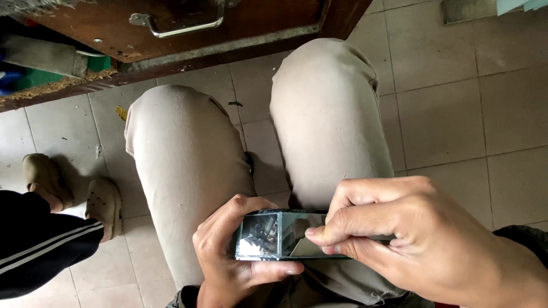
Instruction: A person uses a small scraper blade to remove excess silicone from the edges of a small glass container while sitting on the floor.
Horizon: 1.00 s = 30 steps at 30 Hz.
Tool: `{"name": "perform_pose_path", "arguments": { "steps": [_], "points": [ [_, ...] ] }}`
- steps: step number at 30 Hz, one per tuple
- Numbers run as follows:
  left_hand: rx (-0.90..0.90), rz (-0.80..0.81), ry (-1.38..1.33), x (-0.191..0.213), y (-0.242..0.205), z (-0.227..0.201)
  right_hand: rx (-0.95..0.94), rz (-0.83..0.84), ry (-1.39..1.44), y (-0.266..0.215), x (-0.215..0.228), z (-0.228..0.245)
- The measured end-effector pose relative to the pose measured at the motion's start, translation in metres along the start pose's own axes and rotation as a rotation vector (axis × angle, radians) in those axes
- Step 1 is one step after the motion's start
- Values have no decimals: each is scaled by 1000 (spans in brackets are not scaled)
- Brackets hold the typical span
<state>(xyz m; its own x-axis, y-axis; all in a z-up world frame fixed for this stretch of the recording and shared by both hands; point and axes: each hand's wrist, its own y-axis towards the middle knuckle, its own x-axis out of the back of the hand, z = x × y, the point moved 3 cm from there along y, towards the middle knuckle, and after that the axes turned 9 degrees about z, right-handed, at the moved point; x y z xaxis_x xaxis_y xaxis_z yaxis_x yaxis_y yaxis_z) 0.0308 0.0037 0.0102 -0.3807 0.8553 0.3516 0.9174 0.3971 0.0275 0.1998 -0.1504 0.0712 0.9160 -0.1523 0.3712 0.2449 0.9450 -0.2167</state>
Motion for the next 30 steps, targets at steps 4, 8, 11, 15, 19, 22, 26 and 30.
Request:
{"name": "perform_pose_path", "arguments": {
  "steps": [4,8,11,15,19,22,26,30],
  "points": [
    [-18,-4,37,-1,-1,3,31,-21,28,-1,-1,2],
    [-51,-22,103,-2,-2,5,59,-19,27,2,-3,4],
    [-75,-23,119,-3,-3,8,98,-25,27,6,-3,9],
    [-74,-20,78,-4,-3,9,117,-23,10,12,-5,16],
    [-89,-22,72,-1,-1,6,110,5,12,16,-1,15],
    [-85,-27,91,-2,-8,16,136,49,51,15,5,3],
    [-147,-44,78,0,-11,15,62,55,24,1,10,-11],
    [-30,-4,63,1,-3,5,39,28,20,-10,8,-10]
  ]
}}
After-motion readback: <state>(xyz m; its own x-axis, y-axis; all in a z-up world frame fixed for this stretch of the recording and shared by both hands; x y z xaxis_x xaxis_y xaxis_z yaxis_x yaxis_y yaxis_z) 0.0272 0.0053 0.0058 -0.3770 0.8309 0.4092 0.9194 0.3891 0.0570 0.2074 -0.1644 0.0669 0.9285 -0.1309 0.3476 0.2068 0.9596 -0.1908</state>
